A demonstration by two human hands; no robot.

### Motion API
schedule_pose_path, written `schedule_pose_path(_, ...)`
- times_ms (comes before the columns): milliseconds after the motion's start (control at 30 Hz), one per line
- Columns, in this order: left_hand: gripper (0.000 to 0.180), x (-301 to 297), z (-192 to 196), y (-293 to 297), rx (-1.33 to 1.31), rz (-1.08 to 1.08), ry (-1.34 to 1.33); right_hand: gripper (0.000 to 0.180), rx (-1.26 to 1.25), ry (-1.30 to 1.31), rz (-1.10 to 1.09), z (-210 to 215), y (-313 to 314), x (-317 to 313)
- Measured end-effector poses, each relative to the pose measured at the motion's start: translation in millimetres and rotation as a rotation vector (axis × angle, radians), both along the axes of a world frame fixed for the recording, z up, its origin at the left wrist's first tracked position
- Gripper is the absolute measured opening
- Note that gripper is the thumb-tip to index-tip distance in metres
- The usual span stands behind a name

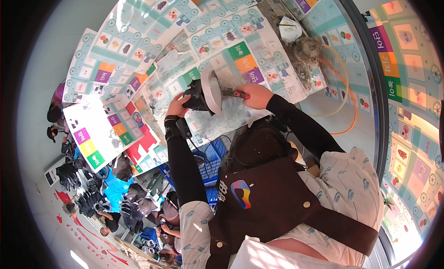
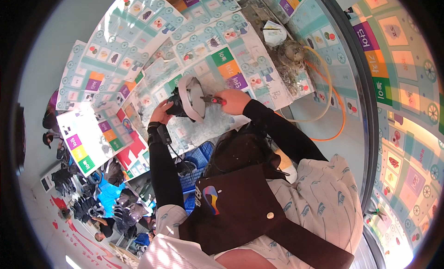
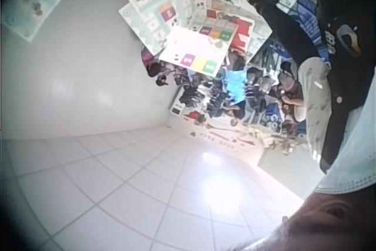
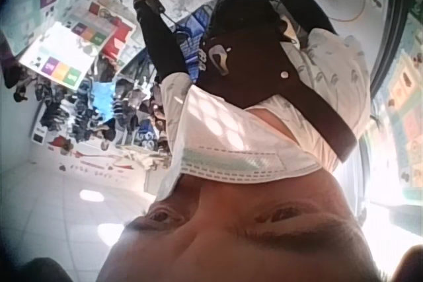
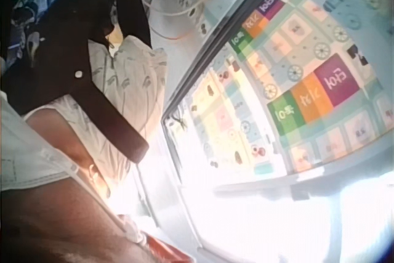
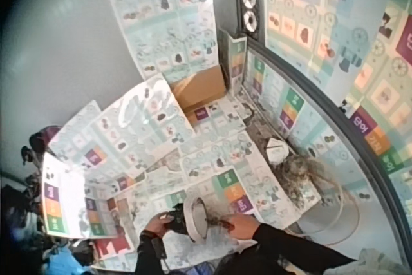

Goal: Trimming excess material from internal shoe components using a small hand-held trimming tool.

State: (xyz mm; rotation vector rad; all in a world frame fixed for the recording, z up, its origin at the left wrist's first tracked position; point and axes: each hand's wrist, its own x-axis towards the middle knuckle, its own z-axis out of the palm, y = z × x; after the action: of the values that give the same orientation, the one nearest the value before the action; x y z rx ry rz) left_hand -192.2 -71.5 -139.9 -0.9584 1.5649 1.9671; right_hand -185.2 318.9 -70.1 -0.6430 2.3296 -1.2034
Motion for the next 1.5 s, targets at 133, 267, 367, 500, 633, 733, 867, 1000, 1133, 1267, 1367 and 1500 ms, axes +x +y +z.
schedule_pose_path(133, 0.062, -24, 23, -2, -0.283, -0.458, -0.191, 0.024, 0.092, -0.07, -0.078, 5, 11, 4)
schedule_pose_path(267, 0.036, 2, -28, -84, -0.538, -1.092, 0.272, 0.02, 0.014, -0.062, -0.005, 11, 2, 12)
schedule_pose_path(367, 0.021, -27, -15, 4, -0.312, -0.572, -0.021, 0.021, 0.053, -0.089, -0.099, 2, 25, 15)
schedule_pose_path(500, 0.028, -4, -23, -15, -0.704, -0.624, 0.032, 0.024, -0.001, -0.093, -0.055, 15, 16, 20)
schedule_pose_path(633, 0.033, -8, -17, 3, -1.028, -0.894, 0.424, 0.023, -0.01, -0.108, -0.069, 9, 20, 22)
schedule_pose_path(733, 0.037, -23, 7, 11, -0.803, -0.565, 0.514, 0.022, -0.124, -0.107, -0.12, 15, 24, 25)
schedule_pose_path(867, 0.039, -55, 12, 29, -0.514, -0.481, 0.099, 0.021, -0.14, -0.159, -0.219, 15, 25, 14)
schedule_pose_path(1000, 0.048, -24, -53, -17, -0.83, -0.462, 0.31, 0.022, -0.012, -0.013, -0.116, -1, -2, 4)
schedule_pose_path(1133, 0.045, -23, -66, -35, -0.763, -0.455, 0.259, 0.025, 0.025, -0.037, -0.079, -9, -24, 4)
schedule_pose_path(1267, 0.045, -27, -65, -22, -0.77, -0.434, 0.244, 0.026, 0.034, -0.027, -0.271, -6, -39, 6)
schedule_pose_path(1367, 0.045, -24, -56, -17, -0.869, -0.476, 0.264, 0.022, 0.109, -0.111, -0.05, -11, -39, 9)
schedule_pose_path(1500, 0.043, -15, -46, -18, -0.879, -0.486, 0.276, 0.025, 0.018, -0.066, -0.19, -17, -36, 9)
